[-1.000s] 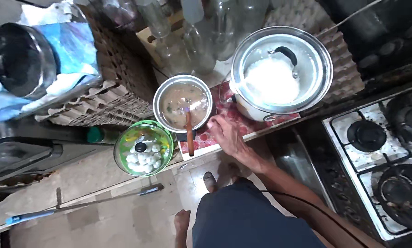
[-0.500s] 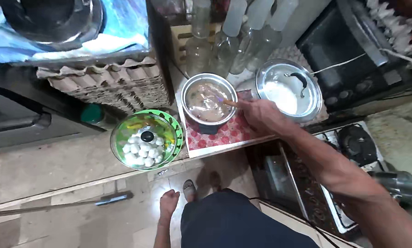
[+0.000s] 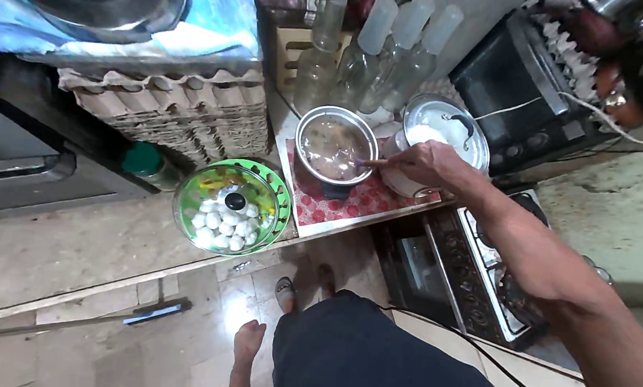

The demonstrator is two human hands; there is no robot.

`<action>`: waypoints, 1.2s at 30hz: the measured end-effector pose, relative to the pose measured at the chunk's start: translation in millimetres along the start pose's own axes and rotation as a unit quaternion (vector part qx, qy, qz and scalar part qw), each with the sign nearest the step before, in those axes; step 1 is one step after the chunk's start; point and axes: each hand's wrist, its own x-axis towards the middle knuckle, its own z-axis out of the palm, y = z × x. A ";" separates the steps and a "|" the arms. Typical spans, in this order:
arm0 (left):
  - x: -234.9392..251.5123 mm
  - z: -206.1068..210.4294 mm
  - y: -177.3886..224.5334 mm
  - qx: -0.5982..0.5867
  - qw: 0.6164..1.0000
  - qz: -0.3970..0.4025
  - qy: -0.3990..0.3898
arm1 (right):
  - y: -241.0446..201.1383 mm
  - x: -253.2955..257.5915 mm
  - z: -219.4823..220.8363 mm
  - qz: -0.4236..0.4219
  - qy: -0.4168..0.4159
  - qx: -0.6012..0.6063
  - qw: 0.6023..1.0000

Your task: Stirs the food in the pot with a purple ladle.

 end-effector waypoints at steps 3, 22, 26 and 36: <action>-0.6 6.1 -20.8 0.038 0.998 -0.013 -0.041 | -8.8 -6.6 5.2 -0.028 0.004 0.010 1.000; 0.7 13.5 -59.8 0.037 0.998 -0.027 -0.036 | -31.0 1.9 21.1 0.011 0.139 -0.057 0.989; -0.3 24.8 -73.7 0.045 0.997 -0.029 -0.058 | -28.2 -18.1 8.8 0.020 0.108 -0.063 0.992; 8.5 39.5 -82.7 0.056 0.995 -0.023 -0.080 | -34.2 -46.2 17.7 -0.073 0.126 -0.064 0.987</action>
